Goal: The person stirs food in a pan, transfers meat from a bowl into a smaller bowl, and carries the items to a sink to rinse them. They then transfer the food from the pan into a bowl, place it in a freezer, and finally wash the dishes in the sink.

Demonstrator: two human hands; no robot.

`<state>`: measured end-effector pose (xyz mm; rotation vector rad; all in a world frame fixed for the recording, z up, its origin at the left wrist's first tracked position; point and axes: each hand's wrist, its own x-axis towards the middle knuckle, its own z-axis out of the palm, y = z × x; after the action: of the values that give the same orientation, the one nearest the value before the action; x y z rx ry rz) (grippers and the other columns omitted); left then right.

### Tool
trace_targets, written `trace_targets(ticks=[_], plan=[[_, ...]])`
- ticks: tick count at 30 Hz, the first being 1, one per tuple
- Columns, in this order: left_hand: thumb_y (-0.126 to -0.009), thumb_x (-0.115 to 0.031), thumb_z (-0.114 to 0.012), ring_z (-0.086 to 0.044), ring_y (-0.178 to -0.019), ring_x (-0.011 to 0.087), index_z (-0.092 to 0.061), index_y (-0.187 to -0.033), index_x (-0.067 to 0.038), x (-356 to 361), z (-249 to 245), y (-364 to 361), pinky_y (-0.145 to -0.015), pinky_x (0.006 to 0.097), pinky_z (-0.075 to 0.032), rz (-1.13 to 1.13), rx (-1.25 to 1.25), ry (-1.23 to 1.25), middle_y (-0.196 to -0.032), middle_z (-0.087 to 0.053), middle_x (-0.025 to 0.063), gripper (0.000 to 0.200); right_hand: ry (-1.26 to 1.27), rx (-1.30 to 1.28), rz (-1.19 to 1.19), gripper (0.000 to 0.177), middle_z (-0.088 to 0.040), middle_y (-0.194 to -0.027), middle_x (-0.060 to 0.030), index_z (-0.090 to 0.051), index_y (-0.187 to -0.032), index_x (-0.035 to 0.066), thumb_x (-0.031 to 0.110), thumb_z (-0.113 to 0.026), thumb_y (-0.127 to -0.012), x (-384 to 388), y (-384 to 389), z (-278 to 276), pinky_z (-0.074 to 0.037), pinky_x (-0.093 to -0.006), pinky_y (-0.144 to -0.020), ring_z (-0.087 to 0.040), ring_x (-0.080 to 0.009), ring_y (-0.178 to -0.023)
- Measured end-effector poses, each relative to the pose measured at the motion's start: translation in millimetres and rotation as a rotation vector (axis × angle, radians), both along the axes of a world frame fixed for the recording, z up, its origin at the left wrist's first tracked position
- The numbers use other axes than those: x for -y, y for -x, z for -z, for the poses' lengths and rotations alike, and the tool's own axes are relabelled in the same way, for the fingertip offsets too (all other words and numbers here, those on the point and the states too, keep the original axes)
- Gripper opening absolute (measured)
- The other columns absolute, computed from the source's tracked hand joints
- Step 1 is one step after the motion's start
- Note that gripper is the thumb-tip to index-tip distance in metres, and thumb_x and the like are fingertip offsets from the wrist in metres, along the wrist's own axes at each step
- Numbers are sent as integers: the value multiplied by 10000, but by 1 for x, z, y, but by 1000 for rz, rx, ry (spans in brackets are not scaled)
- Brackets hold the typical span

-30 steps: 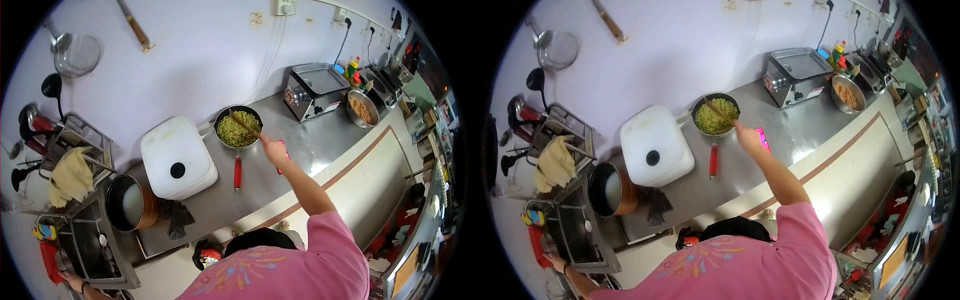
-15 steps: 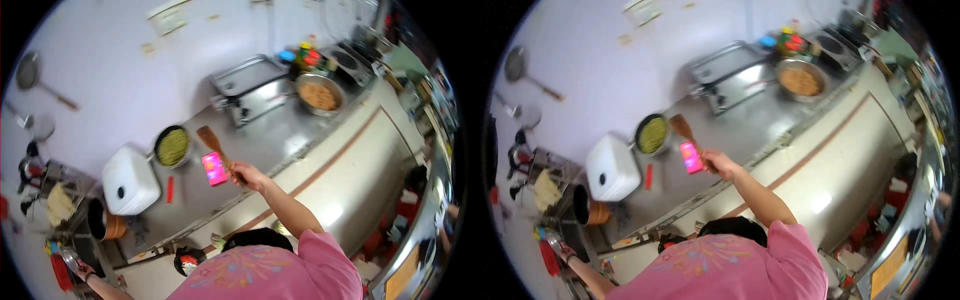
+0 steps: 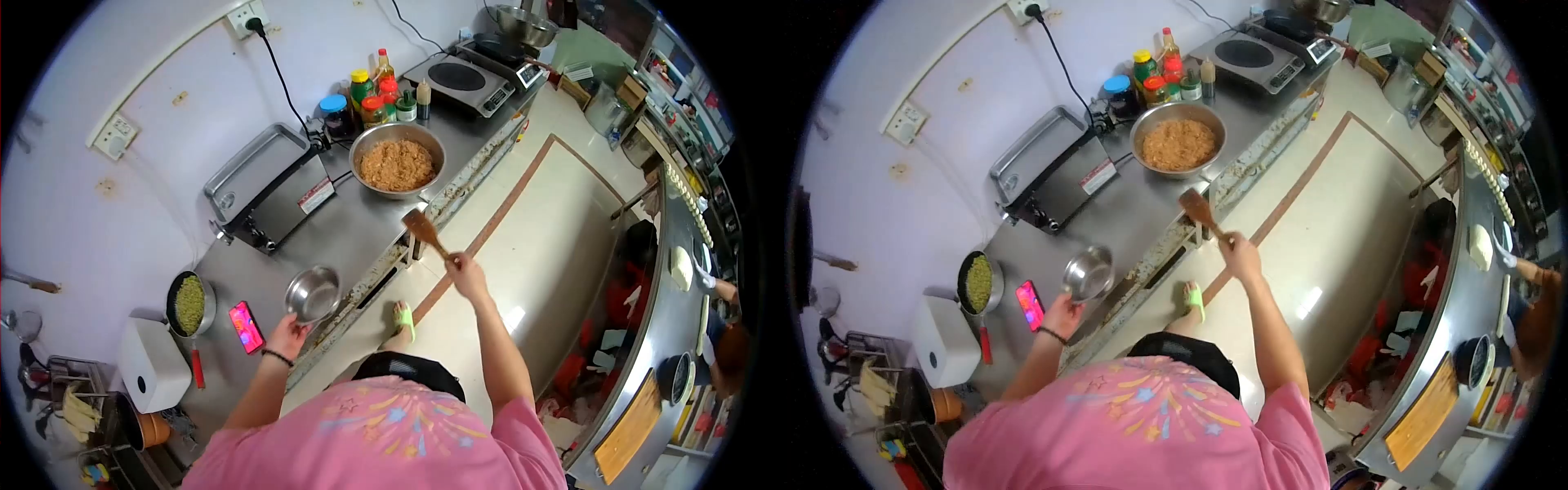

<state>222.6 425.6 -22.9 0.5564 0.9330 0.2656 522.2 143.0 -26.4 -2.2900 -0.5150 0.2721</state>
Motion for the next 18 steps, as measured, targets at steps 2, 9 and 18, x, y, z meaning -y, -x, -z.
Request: trace_targets(ticks=[2, 9, 18], plan=[[-777, -141, -541, -536, -750, 161, -488, -895, -35, 1, 11, -49, -668, 258, -468, 73, -3, -69, -859, -540, 64, 167, 20, 100, 7, 256, -600, -745, -168, -546, -942, 82, 265, -536, -763, -1, -39, -12, -453, -402, -613, -574, -338, -689], [-774, -129, -562, -550, -626, 169, -473, -821, -32, -3, 27, -177, -531, 233, -446, 36, -124, -316, -768, -544, 76, 140, 375, 436, -171, 173, -596, -719, -113, -539, -902, 114, 210, -539, -758, -49, -154, -63, -456, -372, -589, -579, -279, -675], [-782, -143, -564, -558, -675, 146, -431, -710, -48, 0, 19, -241, -605, 260, -488, -40, -170, -315, -746, -543, 65, 179, 739, 513, -598, 157, -598, -687, -59, -612, -838, 158, 249, -533, -736, -118, -283, -86, -455, -370, -595, -577, -246, -670]])
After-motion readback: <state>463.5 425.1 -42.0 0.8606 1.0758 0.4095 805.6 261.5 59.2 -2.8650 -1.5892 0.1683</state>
